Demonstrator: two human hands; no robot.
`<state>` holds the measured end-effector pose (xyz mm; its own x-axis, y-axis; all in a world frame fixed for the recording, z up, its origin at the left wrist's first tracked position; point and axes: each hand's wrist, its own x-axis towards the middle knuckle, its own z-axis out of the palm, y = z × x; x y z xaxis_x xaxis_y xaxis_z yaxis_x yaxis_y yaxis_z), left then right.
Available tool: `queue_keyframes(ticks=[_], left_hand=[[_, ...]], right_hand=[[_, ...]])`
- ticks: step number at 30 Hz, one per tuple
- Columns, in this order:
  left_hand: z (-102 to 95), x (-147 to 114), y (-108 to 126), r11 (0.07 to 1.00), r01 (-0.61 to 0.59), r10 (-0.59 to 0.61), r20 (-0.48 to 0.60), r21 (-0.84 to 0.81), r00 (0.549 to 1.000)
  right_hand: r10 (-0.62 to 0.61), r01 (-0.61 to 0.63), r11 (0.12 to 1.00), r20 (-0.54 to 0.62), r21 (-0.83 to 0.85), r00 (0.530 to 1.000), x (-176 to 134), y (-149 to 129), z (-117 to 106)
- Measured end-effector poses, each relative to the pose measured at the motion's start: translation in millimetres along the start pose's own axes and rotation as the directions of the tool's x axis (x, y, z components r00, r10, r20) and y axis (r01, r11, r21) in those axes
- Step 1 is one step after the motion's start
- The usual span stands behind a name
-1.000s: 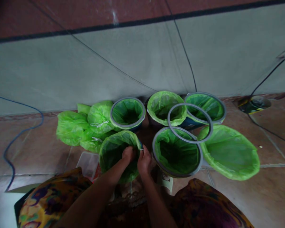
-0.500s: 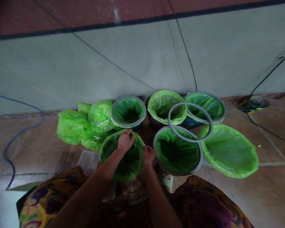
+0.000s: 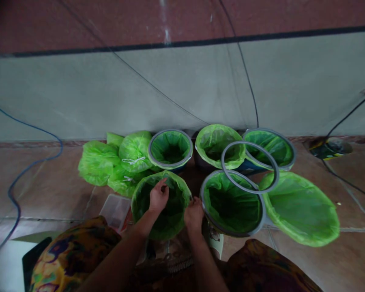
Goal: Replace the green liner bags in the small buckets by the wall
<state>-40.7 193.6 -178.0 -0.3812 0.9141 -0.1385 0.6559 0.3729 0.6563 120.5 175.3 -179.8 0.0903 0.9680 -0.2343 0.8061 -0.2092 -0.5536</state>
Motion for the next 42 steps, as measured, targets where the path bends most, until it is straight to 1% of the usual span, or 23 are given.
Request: queue_keyframes(ticks=[2,3,5,6,9,12,14,17,19,22,24,26,28,29,30,31,32,33,34,36,38,40,42], left_hand=[[1.7,-1.9,-4.0,0.991,0.133,-0.132,-0.064,0.015,0.989],[2.8,-1.0,-5.4,0.979,0.200,-0.198,-0.071,0.035,0.978],[5.6,5.0,-6.6,0.948,0.302,-0.301,-0.025,0.105,0.953],[7.1,9.7,-6.6,0.932,0.332,-0.337,0.013,0.146,0.941],[10.8,26.5,-6.0,0.904,0.357,-0.388,0.100,0.237,0.916],[11.7,39.8,-7.6,0.905,0.328,-0.374,0.136,0.272,0.918],[10.9,44.0,-11.0,0.898,0.326,-0.381,0.151,0.295,0.912],[8.5,44.5,-18.6,0.883,0.338,-0.406,0.167,0.327,0.898],[5.6,42.3,-23.5,0.883,0.317,-0.396,0.187,0.346,0.899],[-2.6,36.6,-25.2,0.883,0.289,-0.380,0.205,0.369,0.902],[-11.5,31.2,-20.2,0.876,0.290,-0.390,0.211,0.386,0.896],[-22.4,25.8,-10.2,0.876,0.284,-0.374,0.180,0.389,0.910],[-33.4,23.3,1.7,0.904,0.235,-0.280,0.078,0.357,0.957],[-38.1,24.0,7.0,0.924,0.183,-0.196,0.006,0.335,0.981],[-42.0,26.4,11.0,0.940,0.114,-0.100,-0.059,0.321,0.993],[-44.9,30.1,13.2,0.945,0.044,-0.012,-0.100,0.323,0.995],[-46.8,35.0,13.5,0.940,-0.016,0.054,-0.101,0.342,0.993],[-47.9,40.5,12.0,0.926,-0.058,0.088,-0.063,0.373,0.994],[-48.4,46.1,9.0,0.908,-0.083,0.090,0.002,0.411,0.996],[-48.7,55.5,0.6,0.868,-0.106,0.035,0.154,0.485,0.987],[-49.7,60.5,-6.9,0.840,-0.116,-0.020,0.245,0.530,0.969],[-52.4,60.8,-10.9,0.829,-0.111,-0.042,0.258,0.548,0.965],[-57.5,57.8,-11.9,0.826,-0.087,-0.045,0.220,0.557,0.975]], right_hand=[[-0.068,0.072,0.997,-0.120,0.031,0.990,-5.5,-14.1,-10.7],[-0.121,0.133,0.989,-0.165,0.064,0.979,-3.2,-22.7,-15.6],[-0.231,0.259,0.956,-0.190,0.136,0.954,13.6,-40.6,-22.9],[-0.260,0.291,0.943,-0.191,0.162,0.947,27.3,-49.2,-24.5],[-0.300,0.317,0.931,-0.114,0.183,0.947,75.9,-68.7,-19.4],[-0.390,0.381,0.907,0.018,0.179,0.920,108.8,-76.2,-3.7],[-0.437,0.417,0.894,0.108,0.165,0.893,114.5,-75.3,7.7],[-0.483,0.471,0.876,0.220,0.107,0.848,107.8,-68.9,20.3],[-0.496,0.503,0.863,0.261,0.046,0.828,101.7,-64.3,24.5],[-0.469,0.515,0.855,0.328,-0.063,0.820,98.2,-61.7,24.2],[-0.445,0.523,0.843,0.383,-0.126,0.809,98.4,-63.7,20.1],[-0.438,0.529,0.831,0.382,-0.173,0.814,98.4,-68.7,14.6],[-0.465,0.538,0.823,0.324,-0.185,0.824,97.6,-75.8,10.1],[-0.488,0.548,0.819,0.292,-0.173,0.822,97.0,-80.0,8.9],[-0.512,0.561,0.814,0.268,-0.153,0.816,96.5,-84.2,8.7],[-0.533,0.577,0.806,0.261,-0.132,0.805,96.3,-88.3,9.5],[-0.545,0.590,0.799,0.271,-0.118,0.793,96.3,-91.8,11.3],[-0.544,0.597,0.794,0.301,-0.119,0.783,96.6,-94.7,13.7],[-0.528,0.597,0.791,0.343,-0.134,0.777,97.1,-96.6,16.4],[-0.478,0.593,0.783,0.431,-0.185,0.766,99.2,-97.9,21.5],[-0.445,0.594,0.774,0.479,-0.220,0.757,101.9,-96.5,24.1],[-0.433,0.589,0.776,0.488,-0.226,0.758,104.2,-93.2,23.3],[-0.397,0.549,0.802,0.476,-0.237,0.785,103.7,-87.6,20.2]])
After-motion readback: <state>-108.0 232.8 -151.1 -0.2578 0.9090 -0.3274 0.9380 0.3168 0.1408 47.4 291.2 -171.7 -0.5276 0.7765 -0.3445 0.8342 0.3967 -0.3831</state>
